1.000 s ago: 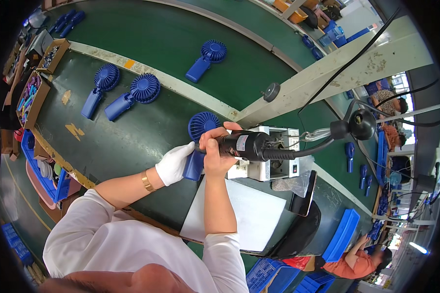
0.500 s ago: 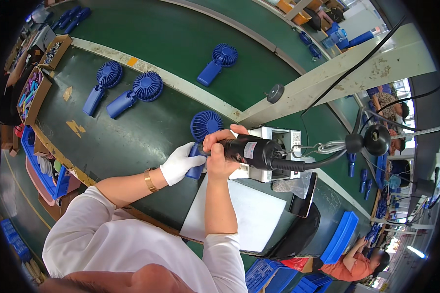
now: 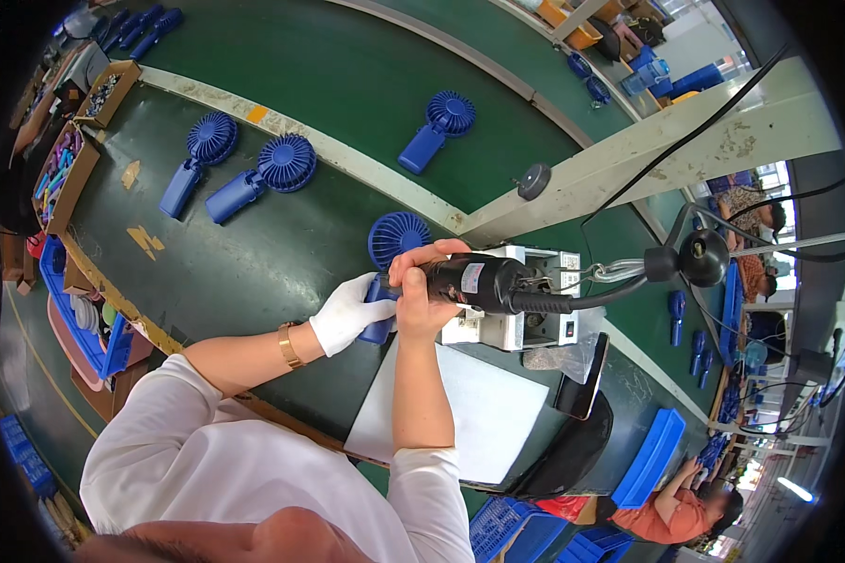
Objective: The person assembles handheld fans by driving screws into each fan with an electric screwdriver and placing the fastened fans onto a conveyor belt.
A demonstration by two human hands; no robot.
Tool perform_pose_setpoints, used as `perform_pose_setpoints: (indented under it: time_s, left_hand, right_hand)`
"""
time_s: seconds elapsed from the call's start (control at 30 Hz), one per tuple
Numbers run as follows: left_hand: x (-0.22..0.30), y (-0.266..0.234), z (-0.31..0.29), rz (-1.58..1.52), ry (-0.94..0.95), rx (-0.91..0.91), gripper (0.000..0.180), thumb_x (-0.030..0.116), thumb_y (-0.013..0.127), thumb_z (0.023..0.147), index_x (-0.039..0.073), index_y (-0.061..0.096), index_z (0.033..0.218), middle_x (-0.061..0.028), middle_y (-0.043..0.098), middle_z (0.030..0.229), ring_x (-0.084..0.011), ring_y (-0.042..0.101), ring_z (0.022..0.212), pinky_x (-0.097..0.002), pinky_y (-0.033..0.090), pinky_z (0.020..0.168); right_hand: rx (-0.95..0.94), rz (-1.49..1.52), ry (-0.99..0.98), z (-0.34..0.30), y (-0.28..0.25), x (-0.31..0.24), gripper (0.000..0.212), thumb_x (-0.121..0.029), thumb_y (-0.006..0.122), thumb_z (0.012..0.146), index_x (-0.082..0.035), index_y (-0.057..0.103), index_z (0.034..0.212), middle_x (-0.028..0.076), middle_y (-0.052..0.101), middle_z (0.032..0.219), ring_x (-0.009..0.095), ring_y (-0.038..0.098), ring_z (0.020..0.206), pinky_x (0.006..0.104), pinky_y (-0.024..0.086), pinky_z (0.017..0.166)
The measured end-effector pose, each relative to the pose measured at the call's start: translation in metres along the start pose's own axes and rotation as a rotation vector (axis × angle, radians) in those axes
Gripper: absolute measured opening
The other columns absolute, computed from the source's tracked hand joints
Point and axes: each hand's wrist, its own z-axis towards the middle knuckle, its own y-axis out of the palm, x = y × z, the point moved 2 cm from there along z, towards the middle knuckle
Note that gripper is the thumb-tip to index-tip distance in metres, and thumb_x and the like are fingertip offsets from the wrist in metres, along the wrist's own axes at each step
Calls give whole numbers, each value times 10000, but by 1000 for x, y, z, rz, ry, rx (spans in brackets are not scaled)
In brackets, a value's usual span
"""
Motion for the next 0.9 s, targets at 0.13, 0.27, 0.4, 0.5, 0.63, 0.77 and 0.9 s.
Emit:
perform_pose_setpoints:
  time_s: [0.13,0.27,0.4,0.5,0.63,0.77,0.9]
  left_hand:
    - [-7,-3,5,161,64,42,312,177,620,754,-20,550,986,-94,623,812,-146,595,703,-274,483,684]
    - [-1,-3,4,227,64,64,325,196,623,757,-14,557,995,-98,623,825,-150,589,733,-279,473,689]
    - [-7,-3,8,188,107,33,341,203,627,761,-19,553,1008,-99,621,838,-145,585,738,-277,473,692]
    - [-12,-3,5,-31,100,-9,301,141,617,772,-19,535,1014,-87,611,840,-151,590,730,-276,485,691]
    - [30,-14,35,103,175,11,235,106,587,785,16,500,985,-71,572,757,-141,578,622,-273,484,602]
    - [101,-26,123,1099,888,619,557,284,680,741,2,467,1171,-205,423,1242,-358,447,1107,-412,411,914]
    - [116,29,187,1396,446,360,572,463,673,733,2,539,1044,-202,532,1099,-341,515,1045,-408,457,865]
  right_hand:
    - [-13,12,31,-4,1,6,412,-116,626,799,-92,384,1130,64,491,657,130,448,543,281,394,495]
    - [15,24,41,-4,4,9,382,-68,619,784,-104,413,1105,56,491,664,129,446,540,280,398,496]
    - [50,-11,82,-3,3,6,380,-1,553,769,-92,419,1113,71,495,671,140,444,535,289,407,497]
    - [65,-20,44,-2,2,-3,412,18,513,771,-73,386,1152,91,501,660,154,439,503,301,423,497]
    - [101,-237,-343,13,-17,-53,442,-1,554,794,0,344,1182,101,528,657,149,472,503,277,440,511]
    - [271,-407,-208,14,-25,-58,432,121,564,760,24,411,1152,59,557,730,111,503,559,237,436,532]
    - [228,-477,-81,12,-40,-39,605,-100,829,609,28,518,1112,67,635,842,116,605,723,259,491,684]
